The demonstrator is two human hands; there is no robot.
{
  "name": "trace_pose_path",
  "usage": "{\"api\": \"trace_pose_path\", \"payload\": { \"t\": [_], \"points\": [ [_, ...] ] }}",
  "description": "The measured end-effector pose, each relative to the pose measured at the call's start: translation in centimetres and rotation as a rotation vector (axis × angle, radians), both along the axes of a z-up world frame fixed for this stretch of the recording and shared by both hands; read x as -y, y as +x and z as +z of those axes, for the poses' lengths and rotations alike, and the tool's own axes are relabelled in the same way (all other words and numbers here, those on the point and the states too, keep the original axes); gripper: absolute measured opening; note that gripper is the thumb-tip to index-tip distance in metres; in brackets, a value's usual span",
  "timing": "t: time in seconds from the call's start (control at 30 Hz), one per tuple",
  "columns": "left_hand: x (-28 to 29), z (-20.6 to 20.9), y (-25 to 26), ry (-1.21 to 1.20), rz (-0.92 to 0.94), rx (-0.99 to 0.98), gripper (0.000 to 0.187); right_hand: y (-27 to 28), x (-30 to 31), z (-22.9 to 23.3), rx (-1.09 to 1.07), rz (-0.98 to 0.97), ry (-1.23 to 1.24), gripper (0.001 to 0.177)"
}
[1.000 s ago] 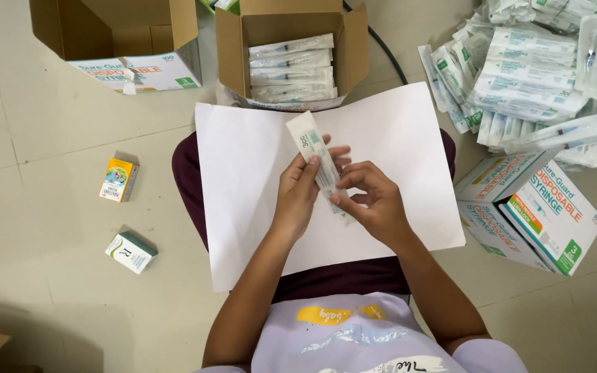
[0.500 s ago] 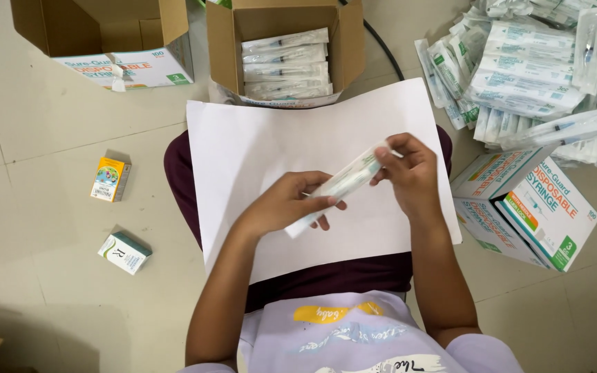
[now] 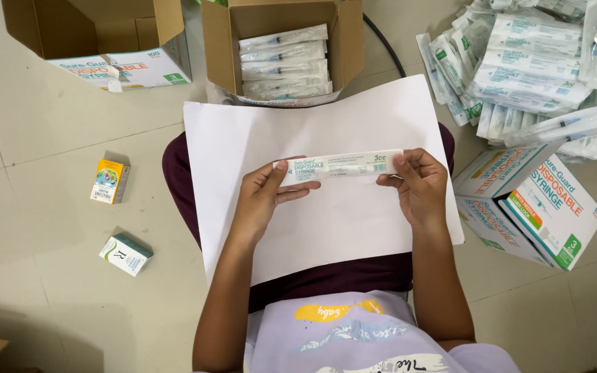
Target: The person picks up individually packaged syringes from a pile on the floor, turns them over to read the labels, and places them into a cardboard box.
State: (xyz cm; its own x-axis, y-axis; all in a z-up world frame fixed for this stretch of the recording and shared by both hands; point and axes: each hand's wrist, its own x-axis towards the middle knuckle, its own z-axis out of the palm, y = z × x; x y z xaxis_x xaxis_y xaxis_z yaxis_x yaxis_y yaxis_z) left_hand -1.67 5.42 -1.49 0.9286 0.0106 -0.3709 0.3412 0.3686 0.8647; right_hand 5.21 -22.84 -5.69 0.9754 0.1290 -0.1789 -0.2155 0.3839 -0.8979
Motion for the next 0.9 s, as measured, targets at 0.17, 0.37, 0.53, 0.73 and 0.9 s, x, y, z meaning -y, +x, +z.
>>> {"api": "trace_pose_path", "payload": {
  "t": [0.17,0.37,0.53,0.73,0.9],
  "points": [
    [-0.4,0.1,-0.2,0.022,0.023,-0.027,0.048,-0.5,-0.3,-0.3,-0.004,0.011,-0.01,0.012],
    [-1.0,0.3,-0.3,0.052,0.004,-0.032,0.049,-0.6,0.0,-0.3,0.001,0.037,0.033,0.012],
    [-0.1,-0.4,-0.4,0.047,-0.025,-0.037,0.047,-0.7,1.0,-1.7,-0.012,0.056,0.138,0.013],
    [4.1,-4.0,-0.7,-0.177,0.004,-0.011,0.045,-1.8,-1.7,1.5,-0.096,0.059,0.528,0.041],
    [8.1,-4.4,0.0,-0.526,-0.041,-0.114,0.046,-2.1,-3.5,0.9,0.428,0.072,-0.049,0.018]
  ]
}}
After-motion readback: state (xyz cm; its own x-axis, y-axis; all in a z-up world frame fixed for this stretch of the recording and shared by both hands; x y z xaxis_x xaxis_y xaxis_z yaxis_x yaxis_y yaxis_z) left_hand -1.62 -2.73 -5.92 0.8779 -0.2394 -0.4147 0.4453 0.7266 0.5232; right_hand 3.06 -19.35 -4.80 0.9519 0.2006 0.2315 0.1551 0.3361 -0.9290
